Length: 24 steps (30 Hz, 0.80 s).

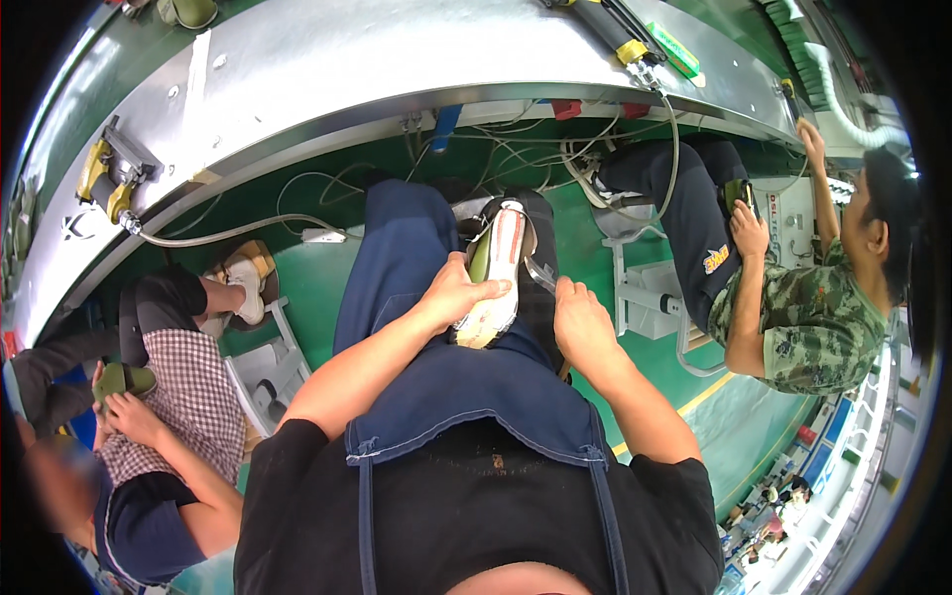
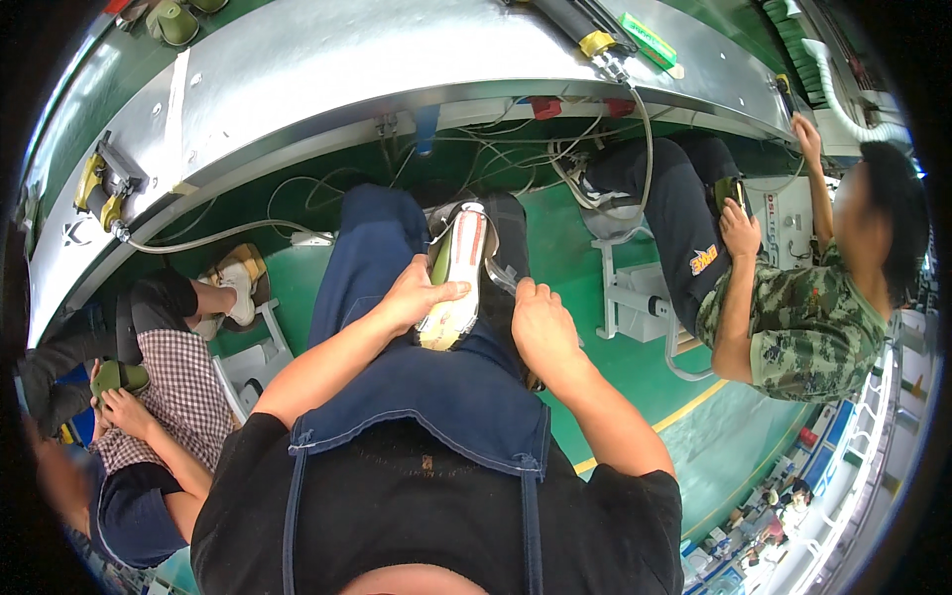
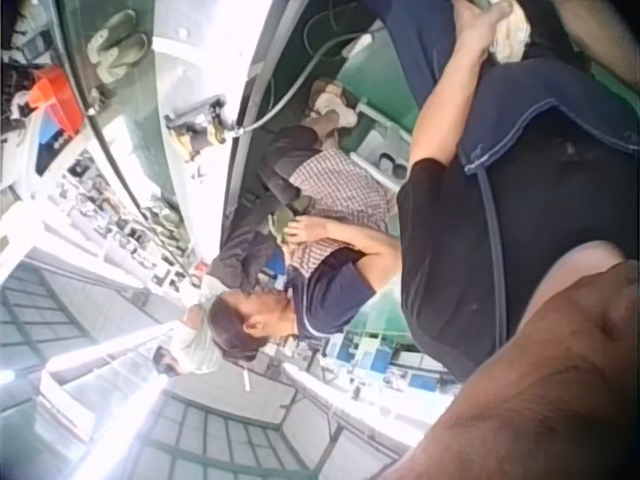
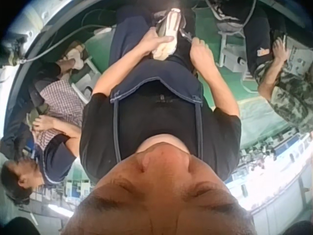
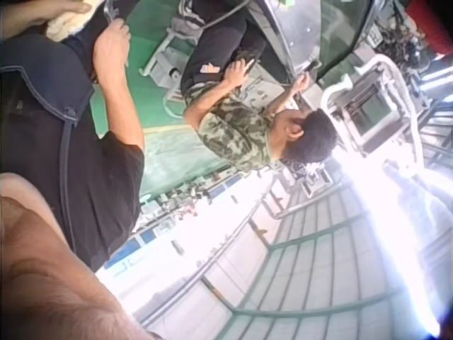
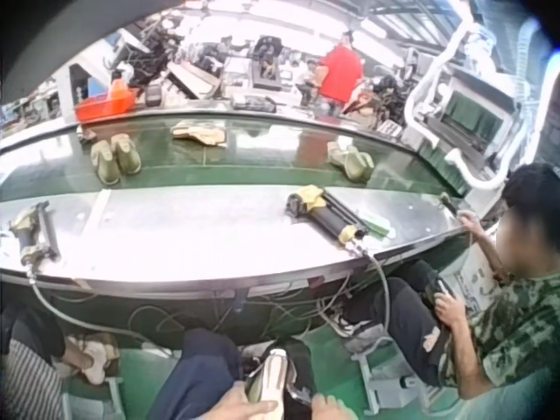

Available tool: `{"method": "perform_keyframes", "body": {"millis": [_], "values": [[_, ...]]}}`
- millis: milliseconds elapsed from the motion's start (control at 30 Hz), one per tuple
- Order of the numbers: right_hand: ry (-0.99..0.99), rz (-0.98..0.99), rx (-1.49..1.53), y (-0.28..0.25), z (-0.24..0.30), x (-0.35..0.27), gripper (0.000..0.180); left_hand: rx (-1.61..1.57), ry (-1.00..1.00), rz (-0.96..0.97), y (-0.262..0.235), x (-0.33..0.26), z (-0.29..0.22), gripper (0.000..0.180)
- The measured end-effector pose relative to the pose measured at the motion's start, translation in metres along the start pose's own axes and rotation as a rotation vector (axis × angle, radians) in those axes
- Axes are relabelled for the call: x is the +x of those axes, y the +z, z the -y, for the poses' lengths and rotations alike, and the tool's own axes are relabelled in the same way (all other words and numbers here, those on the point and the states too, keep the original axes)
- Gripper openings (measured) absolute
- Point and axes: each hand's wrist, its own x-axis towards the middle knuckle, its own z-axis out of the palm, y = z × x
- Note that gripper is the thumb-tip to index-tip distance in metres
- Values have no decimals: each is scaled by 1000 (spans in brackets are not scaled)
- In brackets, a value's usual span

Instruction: The person assembles green slippers on a factory assembly line. They pick up a slipper, use a staple gun to attach the sole, and then place the finished product on the conveyor belt. The process is repeated for multiple units.

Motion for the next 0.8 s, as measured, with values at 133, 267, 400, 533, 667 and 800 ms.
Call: {"method": "perform_keyframes", "body": {"millis": [133,267,400,533,667,800], "values": [[8,-12,-36,3,-2,0,23,8,-1,5,0,2,1,82],[5,15,-52,-3,-3,2,17,22,-16,-12,1,-3,-10,81],[4,38,-10,-4,-4,2,15,41,4,-16,1,0,-4,83],[-10,73,42,-10,-4,3,15,68,-10,-24,0,1,-4,86],[-32,81,57,-5,-6,3,15,56,-7,-27,2,-1,-6,86],[-72,61,4,-6,-1,5,13,108,-27,-26,1,2,-3,88]]}}
